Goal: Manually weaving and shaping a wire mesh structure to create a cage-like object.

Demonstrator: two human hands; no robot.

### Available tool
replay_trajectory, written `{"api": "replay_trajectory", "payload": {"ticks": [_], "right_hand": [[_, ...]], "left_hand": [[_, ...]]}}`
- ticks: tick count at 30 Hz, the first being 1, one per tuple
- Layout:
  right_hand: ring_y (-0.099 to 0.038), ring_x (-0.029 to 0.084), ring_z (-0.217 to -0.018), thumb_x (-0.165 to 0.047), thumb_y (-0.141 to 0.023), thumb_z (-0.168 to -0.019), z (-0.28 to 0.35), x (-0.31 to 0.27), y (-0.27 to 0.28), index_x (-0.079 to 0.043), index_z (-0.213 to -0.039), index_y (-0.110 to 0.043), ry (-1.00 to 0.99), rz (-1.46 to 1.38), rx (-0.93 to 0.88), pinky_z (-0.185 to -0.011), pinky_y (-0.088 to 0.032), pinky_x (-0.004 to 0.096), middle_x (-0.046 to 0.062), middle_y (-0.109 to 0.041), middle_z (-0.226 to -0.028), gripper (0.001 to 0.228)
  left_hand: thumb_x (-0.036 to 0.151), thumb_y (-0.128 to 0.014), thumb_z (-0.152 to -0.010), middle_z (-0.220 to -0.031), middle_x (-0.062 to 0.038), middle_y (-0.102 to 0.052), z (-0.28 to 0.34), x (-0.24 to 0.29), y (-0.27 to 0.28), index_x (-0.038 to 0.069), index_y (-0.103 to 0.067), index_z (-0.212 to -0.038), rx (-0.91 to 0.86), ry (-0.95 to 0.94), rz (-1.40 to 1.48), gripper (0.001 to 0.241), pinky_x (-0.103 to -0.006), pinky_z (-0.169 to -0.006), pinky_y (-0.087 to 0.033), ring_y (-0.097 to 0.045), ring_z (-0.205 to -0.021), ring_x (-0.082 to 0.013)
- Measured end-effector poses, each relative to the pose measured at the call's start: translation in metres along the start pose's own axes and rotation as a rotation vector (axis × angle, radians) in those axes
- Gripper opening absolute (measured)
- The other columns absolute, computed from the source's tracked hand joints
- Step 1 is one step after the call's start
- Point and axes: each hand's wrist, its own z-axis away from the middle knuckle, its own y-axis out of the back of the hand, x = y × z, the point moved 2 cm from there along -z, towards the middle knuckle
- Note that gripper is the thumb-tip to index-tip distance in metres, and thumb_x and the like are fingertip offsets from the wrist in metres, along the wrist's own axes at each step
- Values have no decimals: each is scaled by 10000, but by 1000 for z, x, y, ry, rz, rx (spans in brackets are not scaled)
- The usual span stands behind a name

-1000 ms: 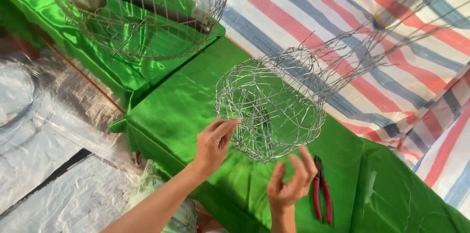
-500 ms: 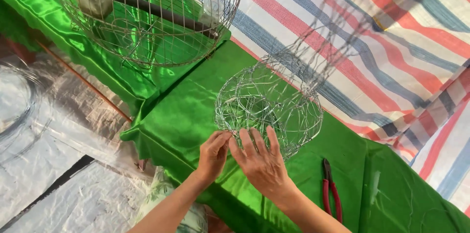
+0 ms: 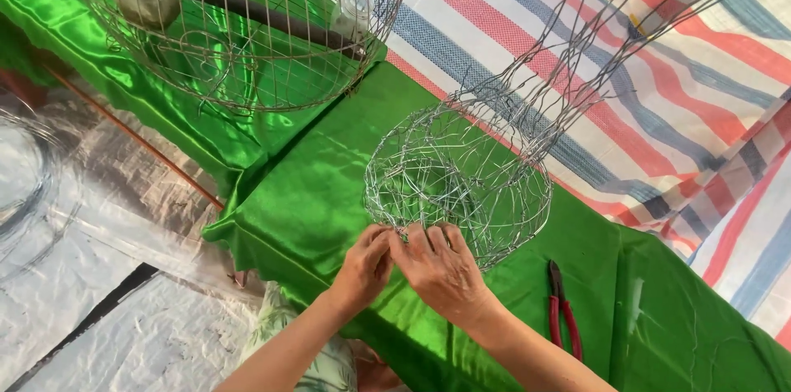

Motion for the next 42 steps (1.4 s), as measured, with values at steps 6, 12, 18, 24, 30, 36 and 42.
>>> {"api": "replay_trajectory", "payload": {"ticks": [6, 12, 18, 24, 30, 36, 42], "right_hand": [[-492, 200, -751, -41, -657, -946, 5, -3, -5, -132, -1124, -670, -12, -42, 1, -685, -435, 348, 76, -573, -1005, 201], [-523, 194, -758, -39, -677, -916, 10, -6, -5, -130, -1112, -669, -24, -60, 2, -660, -424, 331, 82, -599, -1006, 217], [-494, 178, -734, -101, -612, -1004, 5, 1, 5, -151, -1071, -638, -22, -14, 58, -725, -435, 321, 48, -563, -957, 88], [-651, 317, -1204, 38, -655, -953, 32, -13, 22, -129, -1416, -590, -213, -417, 107, -1196, -300, 622, 194, -504, -1431, 497], [-671, 297, -1154, -36, -657, -957, 108, 3, 9, 7, -1231, -633, -866, -700, 599, -1031, -601, 368, 182, -656, -1221, 279], [-649, 202, -1138, -116, -599, -1031, 160, -8, -40, -21, -1273, -606, -1405, -1105, 643, -1063, -552, 314, 117, -644, -1214, 260], [-552, 112, -872, -68, -570, -1026, 166, 16, -86, -15, -1194, -617, -1535, -1255, 761, -743, -479, 171, 72, -611, -1046, 182]], "left_hand": [[51, -544, -1020, -1022, -208, -616, -3, 2, 2, -74, -590, -1088, -36, -22, -10, 149, -396, -791, -585, -633, -959, -331], [27, -571, -1002, -972, -168, -600, -3, 2, 1, -60, -604, -1018, -45, -44, -4, 94, -354, -697, -567, -609, -876, -282], [11, -567, -1001, -891, -128, -578, -5, 10, 4, -22, -582, -951, -59, -24, -3, 62, -333, -676, -527, -584, -862, -255], [98, -714, -930, -1120, -175, -668, 23, -24, -10, -72, -649, -1135, 20, -31, -275, 275, -385, -945, -603, -631, -1127, -307], [11, -673, -949, -1197, -120, -684, 5, 6, -3, -4, -606, -1281, 13, -48, -224, 339, -371, -871, -612, -655, -1085, -260], [106, -668, -970, -1104, -109, -640, 0, 33, 3, 36, -651, -1153, 172, 10, -258, 197, -309, -852, -609, -669, -1012, -217], [87, -691, -970, -1261, -119, -579, -23, 67, 3, 115, -618, -1202, 185, -185, -315, 245, -327, -925, -549, -559, -1264, -267]]}}
